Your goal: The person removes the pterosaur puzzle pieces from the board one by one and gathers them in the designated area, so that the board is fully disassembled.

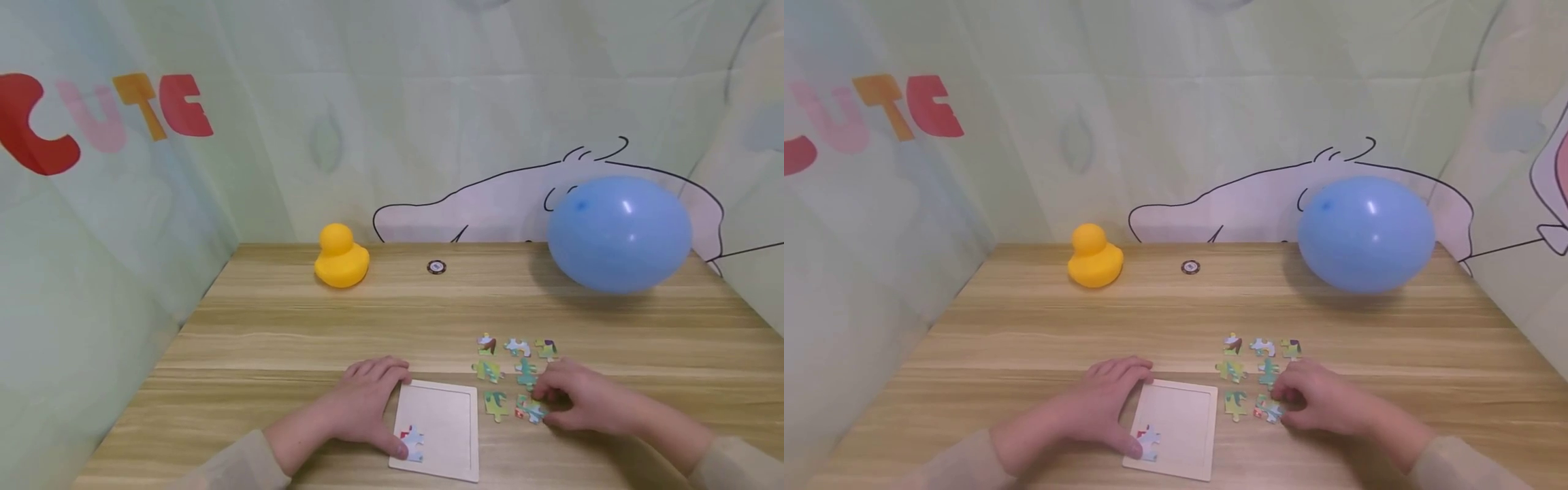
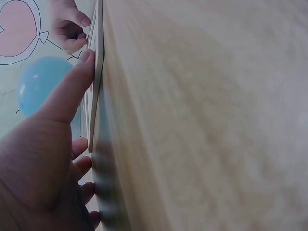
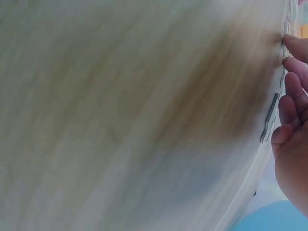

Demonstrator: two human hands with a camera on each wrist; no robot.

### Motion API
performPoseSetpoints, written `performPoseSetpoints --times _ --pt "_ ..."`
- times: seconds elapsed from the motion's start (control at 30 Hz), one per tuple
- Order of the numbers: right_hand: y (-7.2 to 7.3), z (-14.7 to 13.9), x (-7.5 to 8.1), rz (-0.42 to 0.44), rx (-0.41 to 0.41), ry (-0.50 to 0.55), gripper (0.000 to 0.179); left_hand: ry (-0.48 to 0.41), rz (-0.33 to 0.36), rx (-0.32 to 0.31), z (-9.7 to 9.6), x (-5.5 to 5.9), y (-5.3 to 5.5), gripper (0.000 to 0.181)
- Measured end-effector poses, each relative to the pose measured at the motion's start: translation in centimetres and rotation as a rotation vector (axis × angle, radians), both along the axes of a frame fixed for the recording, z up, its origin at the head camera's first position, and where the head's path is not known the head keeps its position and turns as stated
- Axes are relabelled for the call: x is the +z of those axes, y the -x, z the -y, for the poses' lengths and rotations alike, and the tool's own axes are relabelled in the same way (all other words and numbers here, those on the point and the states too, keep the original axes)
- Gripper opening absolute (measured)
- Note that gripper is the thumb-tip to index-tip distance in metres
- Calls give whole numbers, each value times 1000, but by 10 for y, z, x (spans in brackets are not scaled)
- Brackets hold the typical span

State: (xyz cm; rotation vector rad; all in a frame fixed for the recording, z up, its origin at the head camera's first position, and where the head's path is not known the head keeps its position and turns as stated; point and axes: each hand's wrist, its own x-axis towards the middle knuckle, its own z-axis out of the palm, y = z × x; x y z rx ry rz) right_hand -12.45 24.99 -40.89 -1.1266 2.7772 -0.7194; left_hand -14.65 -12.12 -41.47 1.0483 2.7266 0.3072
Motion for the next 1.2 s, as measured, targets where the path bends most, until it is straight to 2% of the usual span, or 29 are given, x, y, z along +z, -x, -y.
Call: performPoseSetpoints --times 0.37,0.7,0.83,1.03,1.2 --pt "-2 9 3 51 -70 -76 20 5 -6 4 -2 2 -1 96" --pt "-3 4 2 9 -39 -20 20 7 7 9 -2 3 1 95" --pt "-1 18 8 -8 -42 -17 20 9 11 18 -1 3 1 96" --pt "3 46 11 -32 13 -8 21 12 -1 9 -1 3 -1 98" --pt "3 69 10 30 39 -5 20 8 -9 -30 1 3 -2 103"
